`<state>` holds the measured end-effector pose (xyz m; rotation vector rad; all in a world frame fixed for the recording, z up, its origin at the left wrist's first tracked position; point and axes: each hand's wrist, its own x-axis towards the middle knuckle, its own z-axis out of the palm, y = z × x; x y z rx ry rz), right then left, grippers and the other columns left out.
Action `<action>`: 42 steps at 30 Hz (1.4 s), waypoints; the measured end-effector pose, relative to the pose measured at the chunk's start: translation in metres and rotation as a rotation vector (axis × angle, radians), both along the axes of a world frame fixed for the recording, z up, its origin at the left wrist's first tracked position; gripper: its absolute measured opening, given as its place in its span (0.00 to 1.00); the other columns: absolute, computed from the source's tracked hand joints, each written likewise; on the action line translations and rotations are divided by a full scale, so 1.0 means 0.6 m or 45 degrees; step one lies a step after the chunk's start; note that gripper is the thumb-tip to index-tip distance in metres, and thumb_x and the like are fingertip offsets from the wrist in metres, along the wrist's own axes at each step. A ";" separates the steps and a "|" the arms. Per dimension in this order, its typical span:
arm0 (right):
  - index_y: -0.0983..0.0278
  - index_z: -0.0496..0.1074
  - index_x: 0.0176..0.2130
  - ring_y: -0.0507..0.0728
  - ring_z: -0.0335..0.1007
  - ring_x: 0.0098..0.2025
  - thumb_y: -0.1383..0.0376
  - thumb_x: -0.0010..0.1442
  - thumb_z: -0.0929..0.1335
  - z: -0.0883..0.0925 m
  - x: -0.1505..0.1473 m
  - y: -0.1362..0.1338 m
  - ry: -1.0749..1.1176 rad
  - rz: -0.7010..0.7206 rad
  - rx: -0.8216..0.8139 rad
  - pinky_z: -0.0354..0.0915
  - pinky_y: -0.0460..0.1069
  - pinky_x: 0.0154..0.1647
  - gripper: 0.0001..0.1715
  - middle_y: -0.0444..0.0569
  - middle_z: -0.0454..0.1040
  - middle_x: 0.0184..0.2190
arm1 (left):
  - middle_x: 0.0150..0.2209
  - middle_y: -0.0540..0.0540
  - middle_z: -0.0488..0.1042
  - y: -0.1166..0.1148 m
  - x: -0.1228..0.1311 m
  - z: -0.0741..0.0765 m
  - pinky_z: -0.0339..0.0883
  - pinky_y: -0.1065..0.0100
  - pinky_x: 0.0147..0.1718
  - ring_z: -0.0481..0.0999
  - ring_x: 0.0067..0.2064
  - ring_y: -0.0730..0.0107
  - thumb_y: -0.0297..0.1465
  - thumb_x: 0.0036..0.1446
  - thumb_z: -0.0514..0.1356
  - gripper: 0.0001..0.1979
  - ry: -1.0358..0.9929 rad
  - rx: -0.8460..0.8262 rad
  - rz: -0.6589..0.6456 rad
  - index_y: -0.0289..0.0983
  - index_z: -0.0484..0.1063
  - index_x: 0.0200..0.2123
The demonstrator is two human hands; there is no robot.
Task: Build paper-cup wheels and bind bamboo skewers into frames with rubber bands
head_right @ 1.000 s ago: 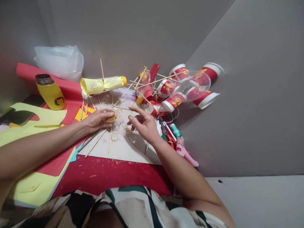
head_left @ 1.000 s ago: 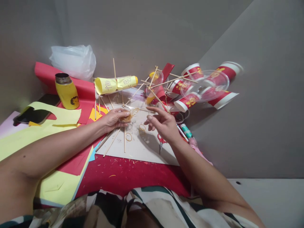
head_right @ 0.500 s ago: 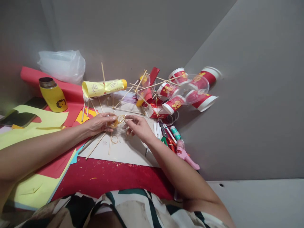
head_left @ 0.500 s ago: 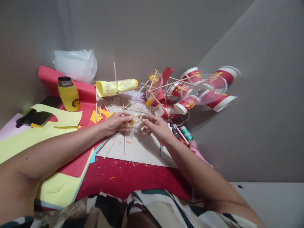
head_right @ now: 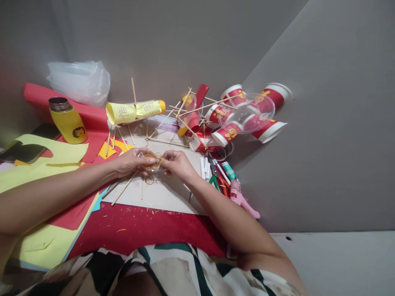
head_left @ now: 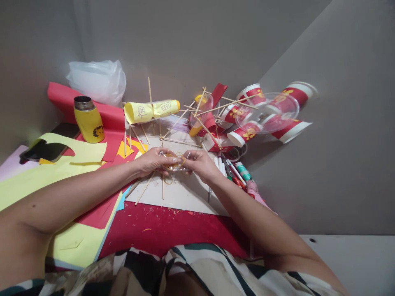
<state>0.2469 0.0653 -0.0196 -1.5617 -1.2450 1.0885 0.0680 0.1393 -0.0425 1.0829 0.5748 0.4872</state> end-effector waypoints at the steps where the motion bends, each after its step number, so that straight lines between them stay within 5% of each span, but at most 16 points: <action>1: 0.64 0.71 0.24 0.48 0.64 0.16 0.46 0.37 0.81 0.002 0.001 -0.001 0.016 0.014 -0.027 0.59 0.44 0.16 0.30 0.41 0.72 0.18 | 0.30 0.43 0.78 0.001 0.000 0.000 0.72 0.70 0.23 0.77 0.28 0.70 0.30 0.48 0.75 0.14 0.002 -0.008 0.014 0.33 0.76 0.34; 9: 0.66 0.79 0.40 0.49 0.74 0.23 0.50 0.45 0.80 0.033 0.032 -0.017 0.138 0.019 -0.117 0.60 0.42 0.20 0.28 0.52 0.82 0.33 | 0.28 0.45 0.76 0.007 0.000 0.007 0.71 0.72 0.21 0.75 0.25 0.73 0.26 0.49 0.74 0.11 -0.006 -0.077 0.108 0.32 0.75 0.32; 13: 0.65 0.80 0.40 0.50 0.75 0.25 0.48 0.46 0.79 0.033 0.041 -0.019 0.101 0.007 -0.099 0.61 0.42 0.21 0.28 0.54 0.83 0.35 | 0.29 0.44 0.76 0.007 0.001 0.006 0.71 0.72 0.22 0.76 0.26 0.72 0.26 0.49 0.74 0.11 -0.007 -0.067 0.106 0.31 0.75 0.32; 22: 0.66 0.75 0.27 0.47 0.68 0.19 0.46 0.39 0.81 0.029 0.016 -0.009 0.012 0.041 -0.093 0.60 0.43 0.19 0.29 0.46 0.78 0.24 | 0.29 0.44 0.76 0.000 0.000 0.006 0.72 0.70 0.23 0.75 0.27 0.72 0.25 0.51 0.73 0.09 0.027 -0.007 0.096 0.32 0.76 0.33; 42: 0.66 0.76 0.28 0.48 0.66 0.18 0.47 0.41 0.80 0.020 0.023 -0.012 0.009 0.094 -0.124 0.56 0.43 0.20 0.27 0.43 0.73 0.17 | 0.27 0.48 0.76 0.006 0.002 0.004 0.70 0.71 0.23 0.75 0.25 0.74 0.23 0.51 0.70 0.08 0.027 -0.017 0.073 0.33 0.74 0.33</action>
